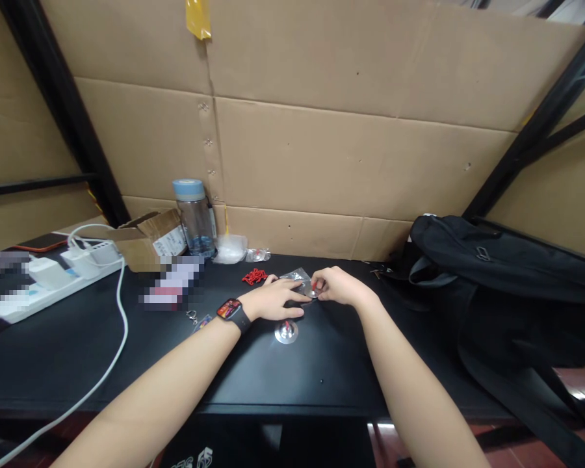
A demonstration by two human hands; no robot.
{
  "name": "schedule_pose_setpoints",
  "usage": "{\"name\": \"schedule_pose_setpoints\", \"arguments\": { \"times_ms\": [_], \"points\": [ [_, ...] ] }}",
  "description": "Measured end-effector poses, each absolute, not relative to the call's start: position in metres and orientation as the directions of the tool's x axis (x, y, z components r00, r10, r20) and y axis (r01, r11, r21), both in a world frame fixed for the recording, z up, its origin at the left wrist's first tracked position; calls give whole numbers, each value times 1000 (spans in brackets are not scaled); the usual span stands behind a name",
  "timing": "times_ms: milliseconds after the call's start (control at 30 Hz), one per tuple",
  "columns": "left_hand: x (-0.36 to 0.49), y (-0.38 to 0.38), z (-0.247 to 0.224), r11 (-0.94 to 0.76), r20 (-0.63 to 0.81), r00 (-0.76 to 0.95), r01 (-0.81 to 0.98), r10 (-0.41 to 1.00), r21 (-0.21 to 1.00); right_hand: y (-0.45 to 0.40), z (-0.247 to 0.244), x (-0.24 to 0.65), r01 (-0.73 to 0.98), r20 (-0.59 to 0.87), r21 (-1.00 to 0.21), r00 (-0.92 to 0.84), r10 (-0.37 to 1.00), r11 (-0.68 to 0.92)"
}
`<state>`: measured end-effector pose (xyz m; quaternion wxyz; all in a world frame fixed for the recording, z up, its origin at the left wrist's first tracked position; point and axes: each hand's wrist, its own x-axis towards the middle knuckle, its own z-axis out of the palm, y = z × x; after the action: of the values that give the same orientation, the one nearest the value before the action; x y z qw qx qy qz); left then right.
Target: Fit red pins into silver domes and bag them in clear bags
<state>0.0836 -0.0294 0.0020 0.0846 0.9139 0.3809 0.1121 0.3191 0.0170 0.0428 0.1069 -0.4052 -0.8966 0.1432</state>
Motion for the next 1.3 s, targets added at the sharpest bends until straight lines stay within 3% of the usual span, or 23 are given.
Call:
{"name": "schedule_pose_setpoints", "arguments": {
  "times_ms": [333,633,1133,1300],
  "points": [
    [80,-29,6,-617,22,641,729,767,296,26,30,308,745,194,-327,-549,813,581],
    [79,-27,3,-634,23,654,723,756,273,25,31,306,693,203,-280,-634,746,665],
    [83,-33,8,-626,49,631,751,774,210,25,22,285,844,344,-71,-479,808,531],
    [77,-30,7,-562,53,564,802,824,202,28,24,289,796,277,-130,-544,792,591]
  ]
}}
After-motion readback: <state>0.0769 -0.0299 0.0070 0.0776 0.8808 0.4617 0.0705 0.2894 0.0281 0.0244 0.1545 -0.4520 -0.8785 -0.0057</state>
